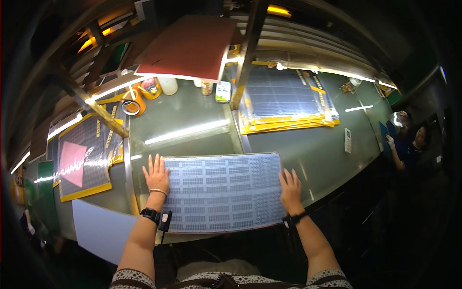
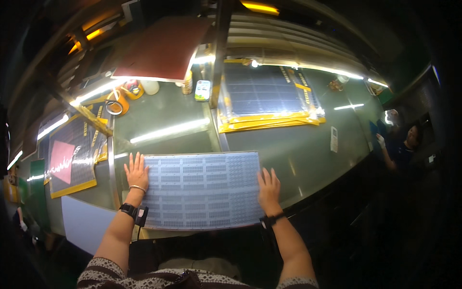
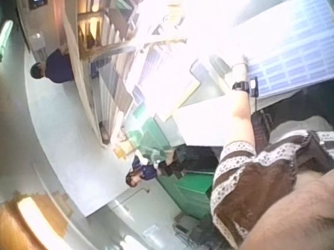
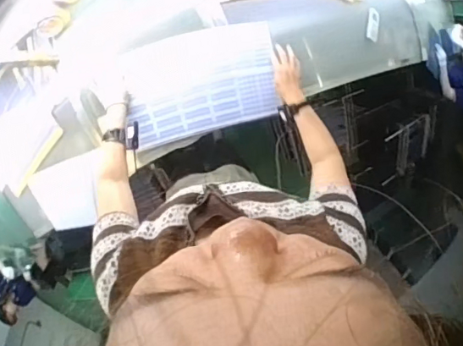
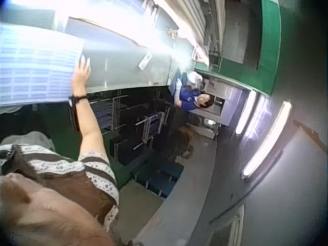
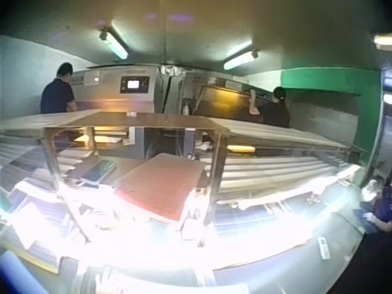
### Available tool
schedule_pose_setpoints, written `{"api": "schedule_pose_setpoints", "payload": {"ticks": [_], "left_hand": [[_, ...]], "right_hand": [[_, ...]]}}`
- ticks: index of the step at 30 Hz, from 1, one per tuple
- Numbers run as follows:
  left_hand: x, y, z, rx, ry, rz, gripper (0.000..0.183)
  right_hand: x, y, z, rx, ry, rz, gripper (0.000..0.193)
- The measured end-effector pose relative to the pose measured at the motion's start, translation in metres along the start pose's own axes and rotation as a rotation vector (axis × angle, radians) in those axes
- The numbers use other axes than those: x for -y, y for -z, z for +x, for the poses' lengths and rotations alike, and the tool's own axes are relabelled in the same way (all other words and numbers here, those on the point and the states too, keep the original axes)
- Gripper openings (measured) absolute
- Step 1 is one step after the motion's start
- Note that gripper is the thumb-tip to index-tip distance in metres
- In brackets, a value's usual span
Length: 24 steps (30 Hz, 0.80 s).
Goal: Inspecting, sorting, and placing electronic or solar panels into racks at a factory workstation.
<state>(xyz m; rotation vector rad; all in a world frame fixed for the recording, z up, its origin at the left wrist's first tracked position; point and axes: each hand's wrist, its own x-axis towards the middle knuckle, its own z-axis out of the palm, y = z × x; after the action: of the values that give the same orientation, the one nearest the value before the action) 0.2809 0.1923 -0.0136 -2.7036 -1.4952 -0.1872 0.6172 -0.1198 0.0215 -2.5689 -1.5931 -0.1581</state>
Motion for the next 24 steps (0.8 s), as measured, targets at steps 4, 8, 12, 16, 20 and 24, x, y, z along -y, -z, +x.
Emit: {"api": "schedule_pose_setpoints", "payload": {"ticks": [4, 8, 12, 16, 20, 24], "left_hand": [[-0.006, 0.001, -0.002, -0.004, -0.009, -0.021, 0.048], [-0.006, 0.0, -0.013, 0.023, 0.02, -0.048, 0.048], [-0.018, 0.0, -0.034, 0.028, 0.096, -0.143, 0.058], [-0.033, 0.005, -0.039, 0.029, 0.124, -0.076, 0.064], [-0.026, 0.004, -0.045, 0.034, 0.178, -0.052, 0.067], [-0.022, 0.011, -0.049, 0.107, 0.281, -0.022, 0.07]], "right_hand": [[-0.015, -0.03, 0.057, -0.08, 0.009, -0.02, 0.047], [-0.01, -0.045, 0.07, -0.052, -0.01, -0.16, 0.046], [-0.016, -0.052, 0.077, 0.082, -0.014, -0.234, 0.047], [-0.024, -0.038, 0.063, 0.071, -0.006, -0.245, 0.047], [-0.02, 0.0, -0.02, 0.013, 0.093, -0.079, 0.045], [-0.006, 0.04, -0.148, 0.156, 0.105, -0.048, 0.044]]}}
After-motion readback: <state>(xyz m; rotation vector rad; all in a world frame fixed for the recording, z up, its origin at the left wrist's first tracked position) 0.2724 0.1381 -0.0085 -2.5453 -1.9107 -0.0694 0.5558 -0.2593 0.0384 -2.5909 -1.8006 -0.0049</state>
